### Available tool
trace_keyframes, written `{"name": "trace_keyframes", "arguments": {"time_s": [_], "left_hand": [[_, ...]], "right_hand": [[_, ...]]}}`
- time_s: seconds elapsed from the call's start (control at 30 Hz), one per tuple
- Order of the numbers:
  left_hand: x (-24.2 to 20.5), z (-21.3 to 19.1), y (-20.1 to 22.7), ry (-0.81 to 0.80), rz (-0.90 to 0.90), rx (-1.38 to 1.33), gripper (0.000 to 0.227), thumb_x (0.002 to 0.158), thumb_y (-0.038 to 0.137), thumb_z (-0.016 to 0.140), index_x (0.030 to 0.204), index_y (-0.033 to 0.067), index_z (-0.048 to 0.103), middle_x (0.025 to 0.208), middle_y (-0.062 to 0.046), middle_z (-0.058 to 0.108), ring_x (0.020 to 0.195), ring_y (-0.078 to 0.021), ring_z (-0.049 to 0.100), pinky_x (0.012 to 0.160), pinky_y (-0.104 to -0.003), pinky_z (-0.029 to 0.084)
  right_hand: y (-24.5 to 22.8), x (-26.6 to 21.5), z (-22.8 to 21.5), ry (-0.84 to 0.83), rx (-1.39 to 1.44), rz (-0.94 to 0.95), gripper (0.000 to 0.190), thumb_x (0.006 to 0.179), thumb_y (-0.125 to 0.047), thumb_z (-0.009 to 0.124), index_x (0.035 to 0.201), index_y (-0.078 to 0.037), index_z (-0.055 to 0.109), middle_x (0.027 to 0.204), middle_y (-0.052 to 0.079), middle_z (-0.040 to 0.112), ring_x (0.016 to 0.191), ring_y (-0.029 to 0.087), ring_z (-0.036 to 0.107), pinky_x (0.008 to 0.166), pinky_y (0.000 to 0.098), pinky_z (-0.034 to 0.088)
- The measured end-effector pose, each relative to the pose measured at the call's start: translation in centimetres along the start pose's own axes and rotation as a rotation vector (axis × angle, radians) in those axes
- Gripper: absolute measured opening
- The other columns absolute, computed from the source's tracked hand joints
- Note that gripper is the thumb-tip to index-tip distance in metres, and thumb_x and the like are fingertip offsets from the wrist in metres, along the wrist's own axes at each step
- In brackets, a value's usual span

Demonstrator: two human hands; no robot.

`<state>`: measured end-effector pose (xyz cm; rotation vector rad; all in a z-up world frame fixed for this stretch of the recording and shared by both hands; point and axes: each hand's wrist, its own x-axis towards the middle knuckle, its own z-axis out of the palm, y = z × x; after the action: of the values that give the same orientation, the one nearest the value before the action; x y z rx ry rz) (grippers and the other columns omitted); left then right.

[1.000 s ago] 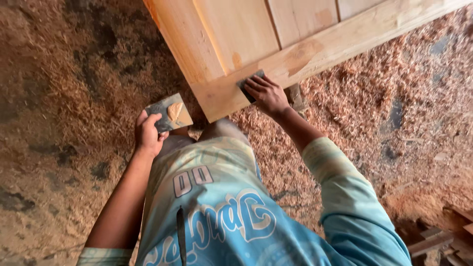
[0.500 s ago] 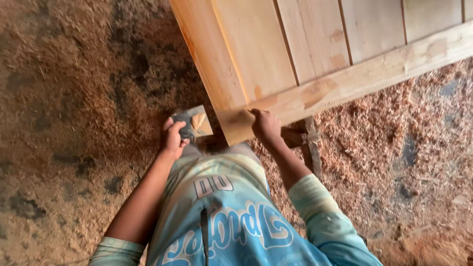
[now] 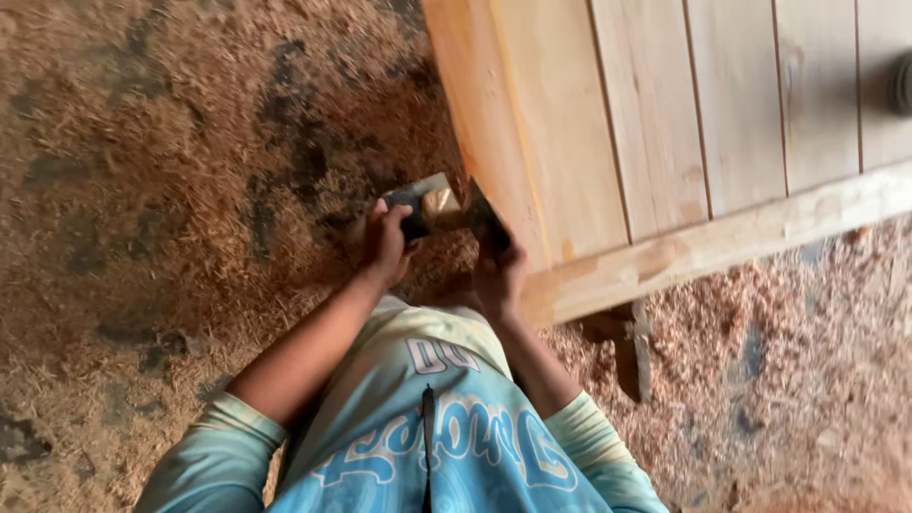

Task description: The person scoops wood filler from a can with a putty knife, spreads it onto a metal mixing plate, and applies it into the grooves of a wooden door panel. The person repeatedly mixes and applies filler to multiple grooves across the panel surface.

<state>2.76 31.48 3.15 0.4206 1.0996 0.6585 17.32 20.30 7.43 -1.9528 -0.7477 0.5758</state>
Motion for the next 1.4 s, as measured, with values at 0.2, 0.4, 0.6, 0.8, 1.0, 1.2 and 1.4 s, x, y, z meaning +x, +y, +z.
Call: {"name": "trace_keyframes", "arguments": {"time_s": [0.2, 0.4, 0.6, 0.8, 1.0, 1.2, 1.4], "left_hand": [[2.4, -0.8, 8.8, 0.048, 0.05, -0.03, 0.015, 0.088, 0.017, 0.06, 0.1, 0.0112, 0.053, 0.084, -0.008, 0.06, 0.063, -0.0137, 0.059, 0.045, -0.029, 0.049], [5.8, -2.2, 16.1, -0.144, 0.177, 0.028, 0.022, 0.083, 0.019, 0.058, 0.102, 0.0098, 0.053, 0.083, -0.007, 0.058, 0.062, -0.0178, 0.056, 0.044, -0.031, 0.044], [12.8, -2.6, 21.4, -0.445, 0.34, 0.34, 0.019, 0.089, 0.014, 0.059, 0.104, 0.0033, 0.059, 0.094, -0.007, 0.064, 0.082, -0.0158, 0.062, 0.069, -0.029, 0.056], [21.6, 1.7, 27.1, -0.253, 0.111, 0.202, 0.017, 0.085, 0.012, 0.057, 0.101, 0.0078, 0.058, 0.08, -0.006, 0.059, 0.056, -0.0152, 0.055, 0.04, -0.028, 0.041], [30.0, 8.1, 34.5, -0.201, 0.093, 0.347, 0.015, 0.088, 0.01, 0.055, 0.102, 0.0114, 0.059, 0.079, -0.005, 0.063, 0.049, -0.011, 0.051, 0.034, -0.025, 0.037], [36.5, 13.4, 34.9, -0.402, -0.097, 0.528, 0.011, 0.092, 0.011, 0.055, 0.102, 0.0104, 0.056, 0.075, -0.002, 0.059, 0.045, -0.0093, 0.047, 0.034, -0.024, 0.032], [42.5, 16.9, 33.6, -0.525, -0.297, 0.747, 0.006, 0.094, 0.01, 0.056, 0.099, 0.0098, 0.052, 0.074, -0.003, 0.058, 0.045, -0.0109, 0.048, 0.034, -0.027, 0.032]], "right_hand": [[-7.4, 2.0, 5.3, -0.197, -0.041, -0.251, 0.034, 0.1, -0.001, 0.055, 0.133, -0.001, 0.064, 0.117, 0.019, 0.075, 0.094, 0.012, 0.068, 0.076, 0.0286, 0.057], [-12.3, 7.8, 6.5, -0.292, 0.012, -0.367, 0.03, 0.106, -0.001, 0.057, 0.132, -0.007, 0.069, 0.124, 0.014, 0.077, 0.111, 0.015, 0.07, 0.099, 0.029, 0.056], [-20.2, 17.5, 5.9, -0.669, -0.47, -0.912, 0.044, 0.089, 0.001, 0.061, 0.129, -0.013, 0.072, 0.131, 0.01, 0.072, 0.12, 0.031, 0.069, 0.098, 0.0381, 0.059], [-18.9, 25.8, 8.8, -0.751, -0.447, -0.752, 0.032, 0.093, -0.006, 0.066, 0.124, -0.013, 0.073, 0.122, 0.008, 0.074, 0.107, 0.03, 0.072, 0.085, 0.0401, 0.059], [-10.7, 32.1, 12.9, -0.225, -0.493, -0.068, 0.037, 0.093, -0.004, 0.06, 0.123, -0.02, 0.075, 0.119, 0.013, 0.073, 0.093, 0.036, 0.071, 0.074, 0.0456, 0.059], [-5.8, 32.6, 17.9, 0.004, -0.476, 0.416, 0.034, 0.096, -0.013, 0.056, 0.12, -0.026, 0.077, 0.1, 0.017, 0.075, 0.085, 0.037, 0.072, 0.074, 0.0487, 0.056], [-6.0, 31.5, 22.7, 0.304, -0.448, 0.464, 0.049, 0.083, -0.003, 0.055, 0.125, -0.019, 0.073, 0.11, 0.013, 0.075, 0.098, 0.037, 0.068, 0.079, 0.051, 0.056]]}}
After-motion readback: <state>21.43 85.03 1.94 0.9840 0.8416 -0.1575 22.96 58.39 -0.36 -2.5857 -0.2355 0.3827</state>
